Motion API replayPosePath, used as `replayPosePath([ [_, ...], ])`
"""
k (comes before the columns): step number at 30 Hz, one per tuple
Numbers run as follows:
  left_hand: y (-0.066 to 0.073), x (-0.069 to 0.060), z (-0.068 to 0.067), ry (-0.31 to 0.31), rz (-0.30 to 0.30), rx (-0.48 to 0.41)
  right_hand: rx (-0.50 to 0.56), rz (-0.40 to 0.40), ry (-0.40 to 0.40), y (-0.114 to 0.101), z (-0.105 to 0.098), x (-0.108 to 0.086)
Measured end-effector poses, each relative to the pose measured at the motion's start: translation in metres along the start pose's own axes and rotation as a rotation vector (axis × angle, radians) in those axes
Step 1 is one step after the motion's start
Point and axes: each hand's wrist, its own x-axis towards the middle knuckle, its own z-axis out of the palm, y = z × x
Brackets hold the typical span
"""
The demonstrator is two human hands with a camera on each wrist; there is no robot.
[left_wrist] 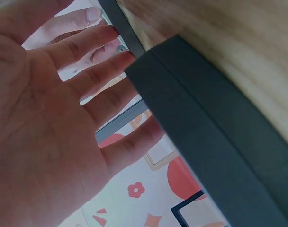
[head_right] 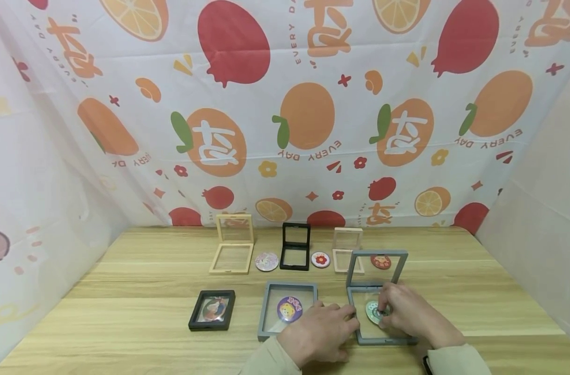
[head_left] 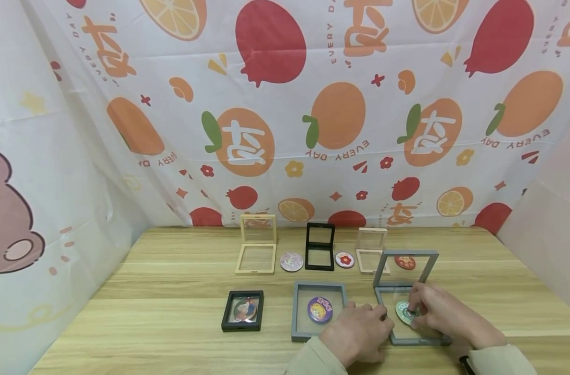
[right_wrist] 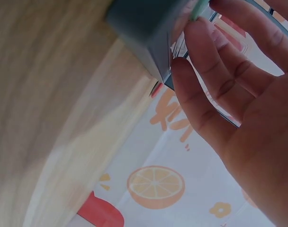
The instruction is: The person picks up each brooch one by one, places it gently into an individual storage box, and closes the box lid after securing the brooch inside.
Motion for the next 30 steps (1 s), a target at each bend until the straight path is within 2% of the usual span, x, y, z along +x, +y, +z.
replayPosePath([
  [30,-0.0007,-0.0031,0.0003,0.008,0.010,-0.018,-0.038,0.053,-0.014,-0.0052,0.0017,0.0019],
])
